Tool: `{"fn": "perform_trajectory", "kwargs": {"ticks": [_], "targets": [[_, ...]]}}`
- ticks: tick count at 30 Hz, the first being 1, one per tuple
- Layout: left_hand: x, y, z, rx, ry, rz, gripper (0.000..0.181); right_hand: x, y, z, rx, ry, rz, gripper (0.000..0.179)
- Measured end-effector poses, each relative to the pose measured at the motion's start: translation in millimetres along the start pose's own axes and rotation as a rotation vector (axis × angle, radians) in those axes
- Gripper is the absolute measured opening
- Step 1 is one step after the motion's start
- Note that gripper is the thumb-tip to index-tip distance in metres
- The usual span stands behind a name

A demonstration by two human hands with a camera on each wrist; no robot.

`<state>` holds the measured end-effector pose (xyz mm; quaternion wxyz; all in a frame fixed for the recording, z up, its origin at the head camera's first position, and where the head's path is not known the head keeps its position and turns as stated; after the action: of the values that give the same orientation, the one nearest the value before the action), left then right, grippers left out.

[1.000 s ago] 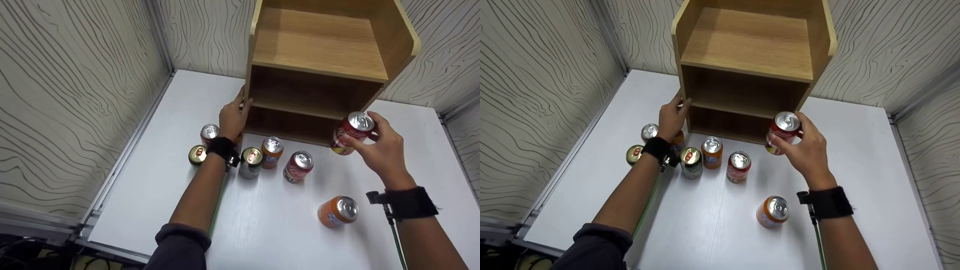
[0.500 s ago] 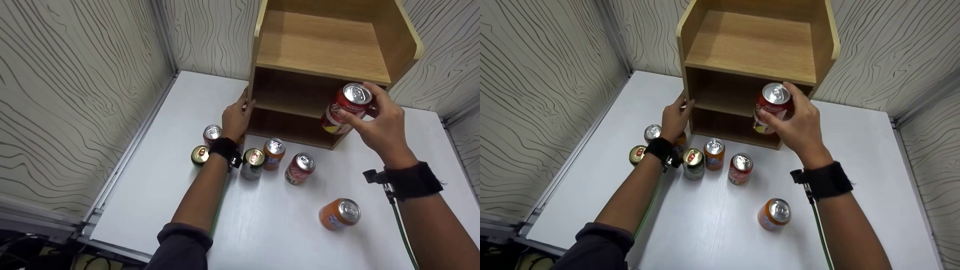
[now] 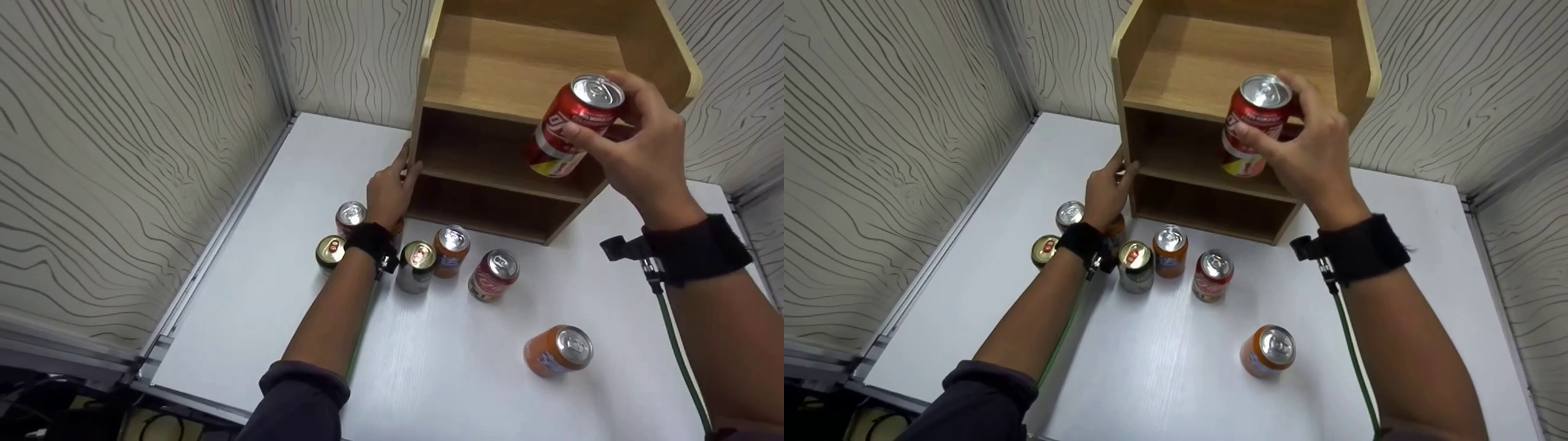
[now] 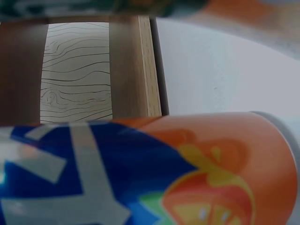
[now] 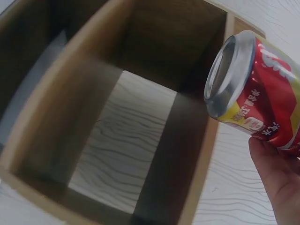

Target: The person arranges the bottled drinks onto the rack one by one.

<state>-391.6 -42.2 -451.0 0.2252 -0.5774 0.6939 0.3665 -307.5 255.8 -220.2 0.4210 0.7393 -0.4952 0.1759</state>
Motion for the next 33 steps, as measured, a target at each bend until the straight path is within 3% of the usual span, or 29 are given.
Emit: {"fn": "perform_trajectory", "kwargs": {"ticks": [6,15,22,33], "targets": [[-1.3,0.4,4.0,0.008,0.025,-0.003,0.056,9.8,23.1,-2.9,-0.021,0.060,0.015,0.063],[-3.7,1.4,9.5,0.006,0.030,0.009,0.056,30.7,61.3,4.5,0.005,0.047,-0.023,0.061],[-6.3,1.3,10.2,0.002,0.034,0.025,0.057,42.0,85.6,23.1,0.018,0.081,-0.034,0.056],[-4.9,-0.1,11.1,-0.007,0.032,0.021,0.056,42.1,115.7,58.9,0.092,0.084,-0.018,0.056]]}}
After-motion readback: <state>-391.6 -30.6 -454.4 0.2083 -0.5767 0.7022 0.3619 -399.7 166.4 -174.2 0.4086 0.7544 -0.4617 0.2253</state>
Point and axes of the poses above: each hand's wrist, its own y-axis towards the middle knuckle, its own z-axis out of the palm, x = y × z, the point moved 10 cm from there along y, towards the middle knuckle, and after that the axes turned 10 degrees about x, right-handed, at the moved point
